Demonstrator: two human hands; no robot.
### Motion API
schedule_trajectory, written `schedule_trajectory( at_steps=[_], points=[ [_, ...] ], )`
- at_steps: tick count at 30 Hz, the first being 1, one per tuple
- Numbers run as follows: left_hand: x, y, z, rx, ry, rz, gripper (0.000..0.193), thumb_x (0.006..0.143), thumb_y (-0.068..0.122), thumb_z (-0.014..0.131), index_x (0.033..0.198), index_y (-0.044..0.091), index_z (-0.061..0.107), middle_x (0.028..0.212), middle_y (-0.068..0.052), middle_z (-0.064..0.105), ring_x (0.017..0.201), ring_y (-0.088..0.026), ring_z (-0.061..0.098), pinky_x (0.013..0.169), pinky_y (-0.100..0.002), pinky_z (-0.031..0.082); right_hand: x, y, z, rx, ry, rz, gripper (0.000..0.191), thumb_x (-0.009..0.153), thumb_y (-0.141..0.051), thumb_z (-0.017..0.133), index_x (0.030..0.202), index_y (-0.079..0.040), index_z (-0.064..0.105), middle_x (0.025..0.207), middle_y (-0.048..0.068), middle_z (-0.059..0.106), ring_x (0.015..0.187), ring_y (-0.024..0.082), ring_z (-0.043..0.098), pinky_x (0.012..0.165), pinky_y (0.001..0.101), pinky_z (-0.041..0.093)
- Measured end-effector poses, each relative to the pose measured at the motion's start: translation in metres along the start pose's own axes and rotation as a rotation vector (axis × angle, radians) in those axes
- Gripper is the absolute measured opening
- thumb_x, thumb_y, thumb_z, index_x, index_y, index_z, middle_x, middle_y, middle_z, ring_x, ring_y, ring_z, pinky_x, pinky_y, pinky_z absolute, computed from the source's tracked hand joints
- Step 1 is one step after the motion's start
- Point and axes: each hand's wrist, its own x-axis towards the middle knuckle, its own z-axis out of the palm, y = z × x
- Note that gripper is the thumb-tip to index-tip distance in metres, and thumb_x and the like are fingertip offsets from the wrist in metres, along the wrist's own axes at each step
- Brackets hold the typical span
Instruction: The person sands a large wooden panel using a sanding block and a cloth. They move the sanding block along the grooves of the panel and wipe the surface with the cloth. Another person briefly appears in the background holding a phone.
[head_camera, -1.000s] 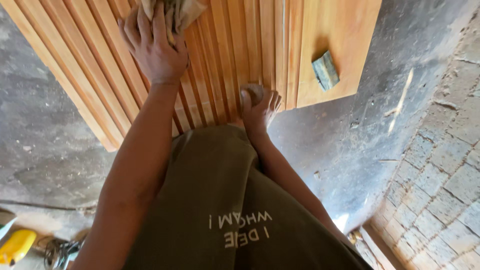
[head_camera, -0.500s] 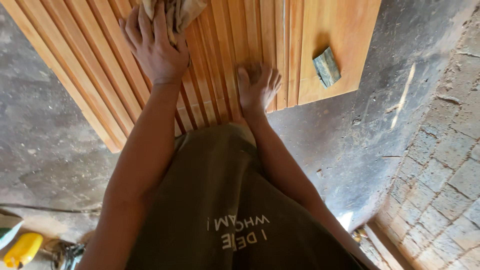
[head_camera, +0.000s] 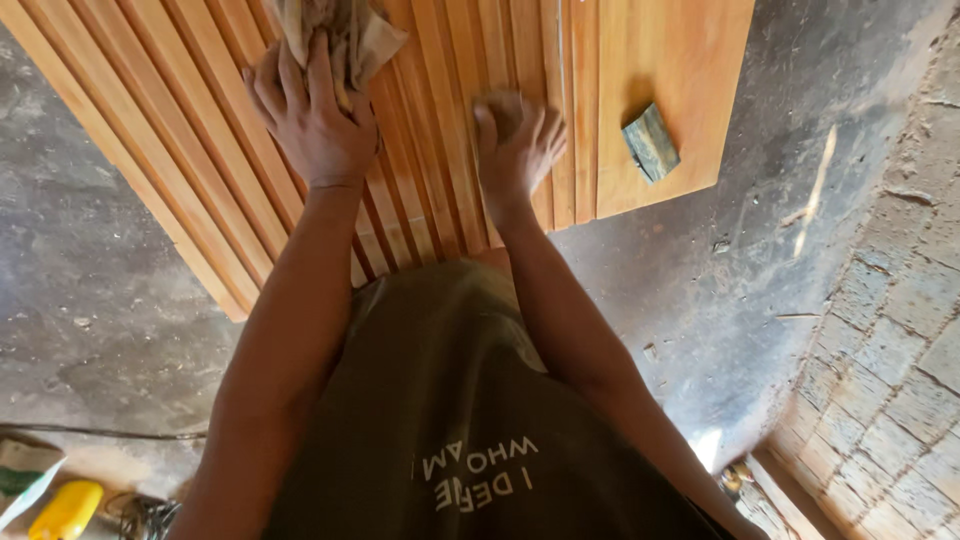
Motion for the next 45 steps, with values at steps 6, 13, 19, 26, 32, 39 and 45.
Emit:
schedule_trajectory(
  at_steps=[6,13,19,26,32,39,45],
  points=[
    [-0.002,-0.001,0.002,-0.001,0.006,-0.011,0.043,0.106,0.029,0.068,0.143,0.009,0.063,0.145,-0.018,0.055,0.137,-0.039,0.046,0.121,-0.063,0.030,-0.020,0.007,-0.016,0.007,-0.002,-0.013,0.060,0.096,-0.057,0.067,0.127,-0.007,0.054,0.121,0.014,0.054,0.120,0.034,0.048,0.107,0.0601,0.038],
    [-0.008,-0.003,0.003,0.021,-0.034,-0.010,0.045,0.104,0.028,0.068,0.145,0.009,0.062,0.147,-0.018,0.054,0.138,-0.040,0.045,0.122,-0.062,0.029,0.011,-0.004,-0.001,0.013,0.005,-0.007,0.060,0.093,-0.058,0.072,0.123,-0.008,0.054,0.119,0.015,0.054,0.120,0.035,0.049,0.105,0.0606,0.038],
    [-0.005,0.001,0.001,0.023,-0.060,-0.043,0.045,0.106,0.036,0.072,0.143,0.011,0.062,0.145,-0.014,0.055,0.139,-0.038,0.046,0.121,-0.063,0.028,-0.001,-0.005,-0.022,0.020,-0.029,0.003,0.068,0.093,-0.060,0.068,0.131,-0.006,0.053,0.127,0.017,0.053,0.127,0.040,0.046,0.111,0.0619,0.034],
    [0.000,0.006,-0.003,0.020,-0.021,-0.020,0.045,0.108,0.037,0.072,0.143,0.010,0.061,0.145,-0.015,0.054,0.137,-0.038,0.046,0.121,-0.061,0.031,0.076,-0.053,-0.007,-0.064,-0.003,0.066,0.074,0.092,-0.068,0.066,0.137,-0.013,0.046,0.136,0.019,0.052,0.134,0.042,0.047,0.112,0.0647,0.037],
    [-0.002,0.018,-0.014,0.006,-0.016,0.008,0.043,0.104,0.024,0.068,0.144,0.009,0.062,0.148,-0.016,0.055,0.139,-0.038,0.045,0.122,-0.061,0.033,0.035,-0.012,-0.011,-0.184,0.032,-0.034,0.084,0.092,-0.064,0.074,0.142,-0.004,0.044,0.136,0.032,0.048,0.126,0.054,0.042,0.098,0.0685,0.035],
    [0.002,0.033,-0.039,-0.102,-0.028,0.000,0.035,0.098,0.018,0.072,0.132,0.010,0.067,0.139,-0.015,0.056,0.134,-0.040,0.048,0.112,-0.056,0.047,-0.097,0.065,-0.090,0.229,0.004,0.156,0.036,0.091,-0.033,0.079,0.107,-0.005,0.064,0.102,0.017,0.065,0.098,0.032,0.063,0.086,0.0495,0.053],
    [0.095,0.052,-0.030,-0.290,-0.008,0.123,0.053,0.102,0.012,0.077,0.150,0.015,0.053,0.156,-0.029,0.037,0.144,-0.051,0.038,0.111,-0.058,0.052,-0.157,0.131,-0.107,0.472,0.161,0.558,0.027,0.094,-0.021,0.080,0.097,-0.002,0.060,0.082,0.010,0.067,0.076,0.018,0.060,0.071,0.0354,0.053]
  ],
)
